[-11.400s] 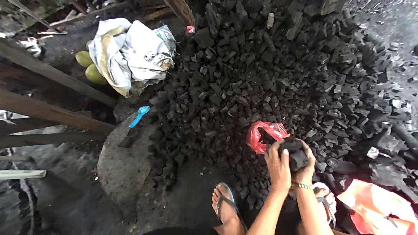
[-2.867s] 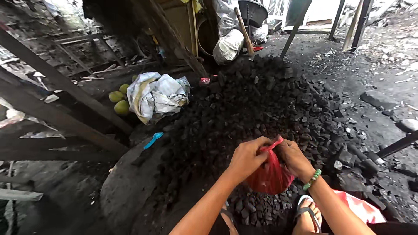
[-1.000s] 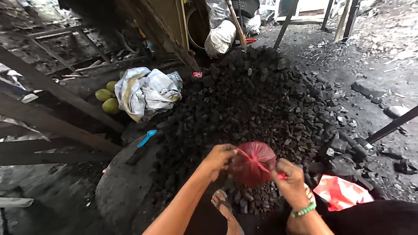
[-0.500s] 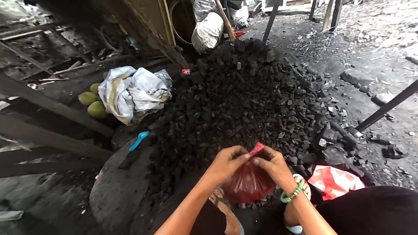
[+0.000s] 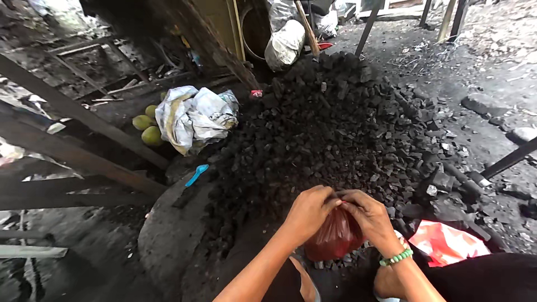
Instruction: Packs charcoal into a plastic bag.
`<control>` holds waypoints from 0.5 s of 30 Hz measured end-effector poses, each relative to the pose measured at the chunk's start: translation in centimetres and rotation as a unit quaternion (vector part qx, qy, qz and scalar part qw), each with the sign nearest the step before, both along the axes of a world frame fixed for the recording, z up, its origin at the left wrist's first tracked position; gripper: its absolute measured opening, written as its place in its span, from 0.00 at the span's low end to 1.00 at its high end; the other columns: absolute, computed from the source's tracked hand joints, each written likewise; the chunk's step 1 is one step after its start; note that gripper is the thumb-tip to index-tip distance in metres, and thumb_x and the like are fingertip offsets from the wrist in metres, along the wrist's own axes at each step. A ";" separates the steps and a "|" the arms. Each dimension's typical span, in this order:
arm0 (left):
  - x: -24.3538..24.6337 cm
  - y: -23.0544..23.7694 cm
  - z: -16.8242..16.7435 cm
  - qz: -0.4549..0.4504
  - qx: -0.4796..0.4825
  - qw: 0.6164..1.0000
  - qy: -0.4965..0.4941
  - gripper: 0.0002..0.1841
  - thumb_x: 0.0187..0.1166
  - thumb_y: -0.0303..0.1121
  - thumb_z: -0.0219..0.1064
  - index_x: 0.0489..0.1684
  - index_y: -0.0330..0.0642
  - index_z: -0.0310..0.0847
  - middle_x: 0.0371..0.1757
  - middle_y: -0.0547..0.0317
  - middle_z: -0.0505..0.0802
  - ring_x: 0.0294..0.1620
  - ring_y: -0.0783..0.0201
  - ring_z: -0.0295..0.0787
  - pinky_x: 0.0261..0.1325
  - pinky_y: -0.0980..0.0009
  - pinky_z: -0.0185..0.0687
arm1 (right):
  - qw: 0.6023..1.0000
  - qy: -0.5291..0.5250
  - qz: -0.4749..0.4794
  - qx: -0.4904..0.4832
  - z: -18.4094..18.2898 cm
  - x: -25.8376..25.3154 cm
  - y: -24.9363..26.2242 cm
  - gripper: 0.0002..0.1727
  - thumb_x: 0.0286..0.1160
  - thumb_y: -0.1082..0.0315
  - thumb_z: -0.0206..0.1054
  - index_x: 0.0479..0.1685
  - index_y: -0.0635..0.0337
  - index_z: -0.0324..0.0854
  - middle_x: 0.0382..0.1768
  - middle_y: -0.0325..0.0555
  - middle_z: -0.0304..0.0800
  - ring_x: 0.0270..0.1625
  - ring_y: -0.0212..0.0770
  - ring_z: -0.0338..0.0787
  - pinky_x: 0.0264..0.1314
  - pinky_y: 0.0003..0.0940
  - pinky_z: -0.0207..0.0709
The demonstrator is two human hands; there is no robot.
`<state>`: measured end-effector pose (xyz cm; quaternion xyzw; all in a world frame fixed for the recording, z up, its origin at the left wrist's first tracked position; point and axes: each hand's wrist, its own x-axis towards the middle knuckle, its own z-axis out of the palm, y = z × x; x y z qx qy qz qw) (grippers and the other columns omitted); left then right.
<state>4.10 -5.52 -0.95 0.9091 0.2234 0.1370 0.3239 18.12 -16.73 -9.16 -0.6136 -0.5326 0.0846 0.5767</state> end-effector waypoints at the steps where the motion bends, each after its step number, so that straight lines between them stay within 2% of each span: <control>1: 0.1 0.0 0.3 -0.011 -0.029 0.999 0.018 0.11 0.85 0.34 0.66 0.42 0.34 0.89 0.38 0.51 0.90 0.40 0.60 0.88 0.49 0.61 0.84 | 1.000 -0.005 0.001 -0.003 0.0 0.1 0.0 0.09 0.77 0.70 0.66 0.40 0.63 0.92 0.56 0.46 0.94 0.60 0.32 0.92 0.65 0.28 0.84; 2: 0.2 0.1 0.7 -0.010 -0.098 0.994 0.046 0.12 0.87 0.34 0.64 0.42 0.33 0.89 0.37 0.52 0.89 0.39 0.62 0.85 0.48 0.63 0.81 | 1.000 -0.010 0.002 -0.002 -0.1 0.0 -0.1 0.09 0.77 0.70 0.66 0.40 0.63 0.92 0.59 0.47 0.93 0.62 0.33 0.91 0.66 0.29 0.84; 3: 0.4 0.2 1.0 0.002 -0.193 0.979 0.069 0.13 0.89 0.34 0.60 0.43 0.33 0.86 0.34 0.56 0.86 0.34 0.67 0.80 0.43 0.69 0.76 | 1.000 -0.014 0.000 0.005 -0.3 -0.1 -0.1 0.10 0.76 0.71 0.65 0.40 0.63 0.93 0.59 0.47 0.93 0.62 0.34 0.92 0.66 0.29 0.85; 5: 0.5 0.0 1.2 0.051 -0.394 0.916 0.051 0.12 0.92 0.32 0.54 0.40 0.38 0.80 0.24 0.67 0.76 0.21 0.77 0.66 0.26 0.82 0.64 | 1.000 -0.009 -0.009 0.021 -0.3 -0.5 -0.2 0.09 0.72 0.70 0.67 0.38 0.61 0.94 0.56 0.45 0.95 0.60 0.32 0.93 0.64 0.27 0.85; 7: 0.3 -0.1 1.2 0.089 -0.525 0.846 -0.001 0.13 0.93 0.31 0.51 0.37 0.42 0.78 0.19 0.72 0.74 0.15 0.81 0.63 0.21 0.86 0.63 | 0.999 0.013 -0.005 0.030 0.0 -0.7 -0.4 0.10 0.67 0.64 0.75 0.40 0.61 0.93 0.54 0.43 0.95 0.60 0.30 0.92 0.64 0.25 0.85; 8: 0.2 -0.1 1.2 0.097 -0.552 0.828 -0.024 0.14 0.93 0.31 0.50 0.36 0.43 0.78 0.19 0.72 0.74 0.15 0.80 0.64 0.21 0.86 0.64 | 0.999 0.019 -0.001 0.033 0.2 -0.8 -0.4 0.15 0.61 0.60 0.80 0.41 0.61 0.91 0.54 0.43 0.94 0.60 0.29 0.91 0.63 0.26 0.85; 10: 0.2 -0.4 1.3 0.104 -0.555 0.823 -0.054 0.14 0.93 0.31 0.51 0.36 0.42 0.80 0.18 0.71 0.75 0.15 0.79 0.66 0.22 0.85 0.68 | 0.999 0.026 -0.010 0.041 0.9 -1.1 -0.3 0.24 0.50 0.51 0.85 0.39 0.59 0.87 0.48 0.38 0.89 0.53 0.25 0.87 0.56 0.21 0.83; 11: 0.2 -0.6 1.3 0.103 -0.539 0.834 -0.058 0.13 0.92 0.30 0.52 0.38 0.40 0.81 0.19 0.70 0.77 0.16 0.79 0.68 0.23 0.84 0.69 | 0.998 0.026 -0.022 0.052 1.2 -1.2 -0.1 0.23 0.51 0.49 0.84 0.34 0.58 0.85 0.42 0.36 0.86 0.46 0.22 0.85 0.50 0.17 0.81; 13: 0.1 -1.0 1.3 0.088 -0.476 0.873 -0.055 0.11 0.91 0.29 0.54 0.40 0.40 0.82 0.18 0.71 0.75 0.16 0.80 0.66 0.23 0.84 0.65 | 0.995 0.011 -0.056 0.087 1.6 -1.4 0.7 0.19 0.66 0.54 0.76 0.23 0.60 0.80 0.29 0.36 0.79 0.33 0.21 0.79 0.37 0.13 0.75; 14: -0.1 -1.2 1.3 0.080 -0.425 0.900 -0.054 0.10 0.90 0.29 0.56 0.42 0.40 0.84 0.19 0.71 0.76 0.16 0.80 0.65 0.23 0.84 0.64 | 0.993 -0.005 -0.070 0.098 1.8 -1.5 1.1 0.19 0.73 0.58 0.71 0.20 0.61 0.78 0.25 0.37 0.76 0.29 0.21 0.77 0.33 0.12 0.72; 15: -0.3 -1.3 1.4 0.069 -0.344 0.935 -0.050 0.10 0.89 0.30 0.58 0.45 0.39 0.85 0.23 0.70 0.78 0.19 0.79 0.68 0.26 0.83 0.67 | 0.990 -0.030 -0.084 0.107 2.2 -1.5 1.5 0.18 0.76 0.61 0.68 0.18 0.62 0.79 0.23 0.38 0.74 0.27 0.22 0.75 0.31 0.13 0.71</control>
